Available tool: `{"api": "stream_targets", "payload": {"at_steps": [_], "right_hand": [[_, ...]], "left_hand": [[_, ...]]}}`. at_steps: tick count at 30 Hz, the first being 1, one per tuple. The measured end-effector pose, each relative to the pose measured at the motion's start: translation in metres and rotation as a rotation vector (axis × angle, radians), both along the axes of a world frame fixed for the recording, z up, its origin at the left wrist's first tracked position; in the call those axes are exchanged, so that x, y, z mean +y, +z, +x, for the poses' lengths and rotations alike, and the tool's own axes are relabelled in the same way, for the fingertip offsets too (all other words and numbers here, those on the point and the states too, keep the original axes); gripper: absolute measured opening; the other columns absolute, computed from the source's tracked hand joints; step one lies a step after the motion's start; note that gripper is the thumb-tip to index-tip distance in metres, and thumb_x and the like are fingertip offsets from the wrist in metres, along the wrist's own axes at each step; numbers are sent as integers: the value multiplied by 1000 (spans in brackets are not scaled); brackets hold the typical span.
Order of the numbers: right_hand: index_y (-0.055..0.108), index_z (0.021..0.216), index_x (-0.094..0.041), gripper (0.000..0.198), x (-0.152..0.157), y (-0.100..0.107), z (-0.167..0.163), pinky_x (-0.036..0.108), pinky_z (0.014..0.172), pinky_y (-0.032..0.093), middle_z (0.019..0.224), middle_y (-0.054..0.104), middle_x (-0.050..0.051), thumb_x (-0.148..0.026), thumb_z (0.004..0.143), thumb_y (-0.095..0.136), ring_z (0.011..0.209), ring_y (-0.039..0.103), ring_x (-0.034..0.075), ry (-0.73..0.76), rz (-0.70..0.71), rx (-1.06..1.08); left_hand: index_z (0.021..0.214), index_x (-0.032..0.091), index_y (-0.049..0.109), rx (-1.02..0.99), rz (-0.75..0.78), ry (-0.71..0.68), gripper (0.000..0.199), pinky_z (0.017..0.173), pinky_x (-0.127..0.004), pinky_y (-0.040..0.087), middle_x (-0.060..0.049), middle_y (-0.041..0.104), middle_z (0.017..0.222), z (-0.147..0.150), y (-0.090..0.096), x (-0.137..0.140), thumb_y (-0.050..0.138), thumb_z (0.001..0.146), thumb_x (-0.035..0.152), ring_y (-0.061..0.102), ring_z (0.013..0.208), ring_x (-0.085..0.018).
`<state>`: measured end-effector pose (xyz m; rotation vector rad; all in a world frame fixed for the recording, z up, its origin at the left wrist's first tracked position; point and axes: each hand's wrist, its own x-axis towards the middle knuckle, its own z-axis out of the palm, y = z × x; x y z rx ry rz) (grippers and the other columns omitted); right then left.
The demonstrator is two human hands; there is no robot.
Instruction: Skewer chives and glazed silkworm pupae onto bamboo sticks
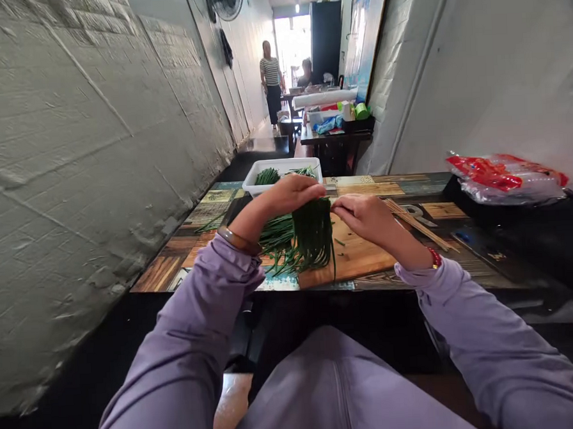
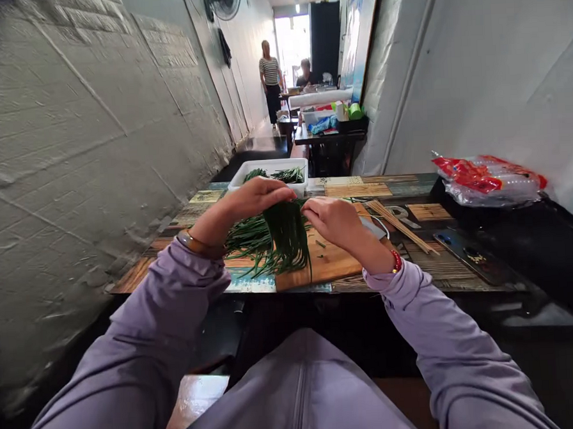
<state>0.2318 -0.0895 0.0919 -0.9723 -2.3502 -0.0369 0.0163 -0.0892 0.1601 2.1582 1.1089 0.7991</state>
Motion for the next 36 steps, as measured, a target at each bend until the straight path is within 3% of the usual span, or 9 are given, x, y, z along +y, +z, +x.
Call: {"api": "stream_targets", "payload": {"at_steps": [3,7,9,14,23,28,33,36], "right_hand": [[70,95,-21,24,1,2,0,31,75,44,95,74,7,-29,100,49,89,67,23,4,-15,34],[71,95,-21,23,2,1,-3,31,74,44,95,74,7,-28,99,49,89,67,23,7,4,31],[71,95,-21,22,3,1,-5,31,75,44,95,74,7,-28,99,50,89,67,22,14,23,25],[70,95,-21,21,5,-1,-5,28,69,42,92,74,6,-28,100,51,83,67,20,17,74,-1],[68,90,-20,23,2,-9,0,29,67,38,87,73,5,-28,101,49,79,65,19,54,166,-27],[68,87,-20,22,-3,-8,-3,29,65,36,84,73,5,-26,99,51,76,65,19,36,172,-37],[67,91,-20,21,-1,-8,-1,28,69,38,87,72,5,-28,100,50,79,65,19,44,136,-18],[67,92,-20,23,0,-8,0,28,69,39,87,72,5,-29,101,48,81,65,19,42,121,-9]], "left_hand": [[80,9,75,-66,-64,32,25,72,-24,41,-3,68,71,-3,5,3,60,89,27,59,70,-13],[75,11,76,33,-44,7,9,66,-24,36,1,64,64,1,4,2,77,70,18,53,63,-12],[73,14,76,144,28,-14,6,64,-24,32,2,63,62,3,1,2,76,67,14,49,60,-11],[63,17,70,238,141,-54,11,59,-26,28,3,55,55,3,-6,1,67,74,18,41,55,-11],[63,13,65,421,203,-92,20,57,-24,27,5,44,53,3,-12,-4,62,81,21,35,55,-9],[65,13,68,451,216,-82,19,58,-24,30,5,50,55,5,-13,-5,62,82,21,37,56,-9],[94,15,75,426,184,-45,21,61,-23,33,1,67,75,-7,-10,-4,67,79,29,51,65,-11],[89,15,74,447,158,-1,19,60,-23,32,1,65,73,-17,-10,-5,67,78,28,50,65,-12]]}}
